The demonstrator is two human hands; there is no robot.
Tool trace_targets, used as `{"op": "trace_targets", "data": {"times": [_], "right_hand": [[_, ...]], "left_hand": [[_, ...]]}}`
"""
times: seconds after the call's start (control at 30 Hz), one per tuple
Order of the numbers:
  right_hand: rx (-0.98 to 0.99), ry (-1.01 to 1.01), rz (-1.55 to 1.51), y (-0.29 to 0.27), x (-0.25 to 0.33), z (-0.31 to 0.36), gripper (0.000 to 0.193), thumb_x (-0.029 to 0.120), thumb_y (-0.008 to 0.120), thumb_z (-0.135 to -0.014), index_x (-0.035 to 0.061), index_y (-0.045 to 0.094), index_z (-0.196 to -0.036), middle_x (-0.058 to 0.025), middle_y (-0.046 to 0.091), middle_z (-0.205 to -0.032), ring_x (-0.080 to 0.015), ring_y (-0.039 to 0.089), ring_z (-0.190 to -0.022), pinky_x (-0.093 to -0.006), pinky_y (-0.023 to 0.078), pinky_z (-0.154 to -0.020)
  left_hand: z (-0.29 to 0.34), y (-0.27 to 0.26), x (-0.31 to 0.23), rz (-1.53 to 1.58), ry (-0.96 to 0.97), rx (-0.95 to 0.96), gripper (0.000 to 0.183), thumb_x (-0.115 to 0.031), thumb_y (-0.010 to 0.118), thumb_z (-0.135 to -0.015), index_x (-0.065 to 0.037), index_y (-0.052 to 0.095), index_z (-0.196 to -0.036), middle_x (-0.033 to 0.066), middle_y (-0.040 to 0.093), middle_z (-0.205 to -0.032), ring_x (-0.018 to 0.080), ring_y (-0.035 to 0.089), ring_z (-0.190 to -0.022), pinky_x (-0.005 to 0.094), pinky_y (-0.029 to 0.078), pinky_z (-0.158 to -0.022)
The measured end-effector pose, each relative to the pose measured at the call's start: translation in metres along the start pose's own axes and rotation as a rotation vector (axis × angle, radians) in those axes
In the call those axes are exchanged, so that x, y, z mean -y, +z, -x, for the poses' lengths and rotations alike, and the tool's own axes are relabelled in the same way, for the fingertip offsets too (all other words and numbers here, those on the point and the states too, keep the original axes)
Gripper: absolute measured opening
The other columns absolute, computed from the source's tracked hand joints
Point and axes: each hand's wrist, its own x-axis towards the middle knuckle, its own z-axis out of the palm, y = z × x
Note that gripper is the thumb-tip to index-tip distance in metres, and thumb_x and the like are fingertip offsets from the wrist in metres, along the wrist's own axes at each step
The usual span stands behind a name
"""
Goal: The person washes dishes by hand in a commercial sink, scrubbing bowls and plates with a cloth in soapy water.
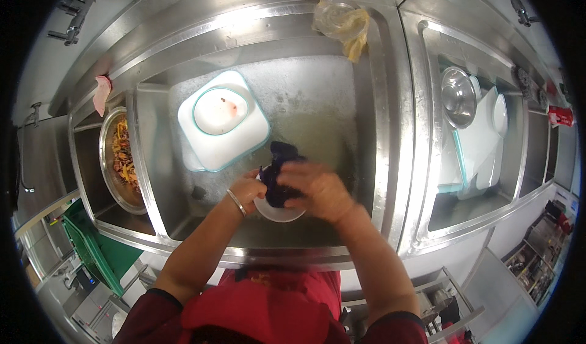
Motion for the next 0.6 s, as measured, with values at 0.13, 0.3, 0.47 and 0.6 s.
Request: {"op": "trace_targets", "data": {"times": [0.13, 0.3, 0.47, 0.6], "right_hand": [[0.137, -0.012, -0.188, 0.012, -0.03, -0.034, 0.051, 0.007, 0.074, -0.06, 0.0109, 0.059, -0.109, -0.0088, 0.061, -0.107, -0.0312, 0.057, -0.095, -0.0386, 0.046, -0.081], [-0.364, 0.717, -0.527, 0.053, -0.053, -0.003, 0.036, 0.004, 0.068, -0.073, 0.0028, 0.058, -0.107, -0.0114, 0.065, -0.093, -0.013, 0.062, -0.075, -0.0271, 0.05, -0.063], [-0.884, 0.927, -1.185, 0.117, 0.008, -0.006, 0.027, 0.004, 0.055, -0.085, 0.0029, 0.054, -0.112, -0.0052, 0.06, -0.095, -0.0135, 0.06, -0.081, -0.0274, 0.052, -0.068], [-0.843, 0.934, -1.372, 0.113, 0.004, -0.014, 0.027, -0.001, 0.05, -0.082, 0.002, 0.054, -0.108, -0.0059, 0.061, -0.091, -0.0156, 0.061, -0.077, -0.0292, 0.052, -0.068]], "left_hand": [[0.012, 0.029, -0.008, -0.221, 0.224, 0.061, 0.038, 0.012, 0.046, -0.061, -0.001, 0.058, -0.095, 0.0015, 0.052, -0.072, 0.0112, 0.048, -0.058, 0.0237, 0.036, -0.049], [0.018, 0.037, -0.015, 0.023, 0.502, 0.031, 0.057, 0.006, 0.04, -0.056, 0.005, 0.055, -0.111, 0.0088, 0.06, -0.098, 0.0171, 0.058, -0.087, 0.0253, 0.046, -0.08], [0.013, 0.04, -0.005, -0.051, 0.726, -0.063, 0.062, 0.001, 0.042, -0.059, 0.004, 0.043, -0.121, 0.0123, 0.052, -0.112, 0.0196, 0.052, -0.1, 0.0283, 0.042, -0.088], [0.017, 0.024, 0.0, -0.189, 0.798, -0.033, 0.064, -0.002, 0.044, -0.065, 0.001, 0.033, -0.129, 0.0154, 0.043, -0.124, 0.0229, 0.047, -0.108, 0.0332, 0.041, -0.091]]}}
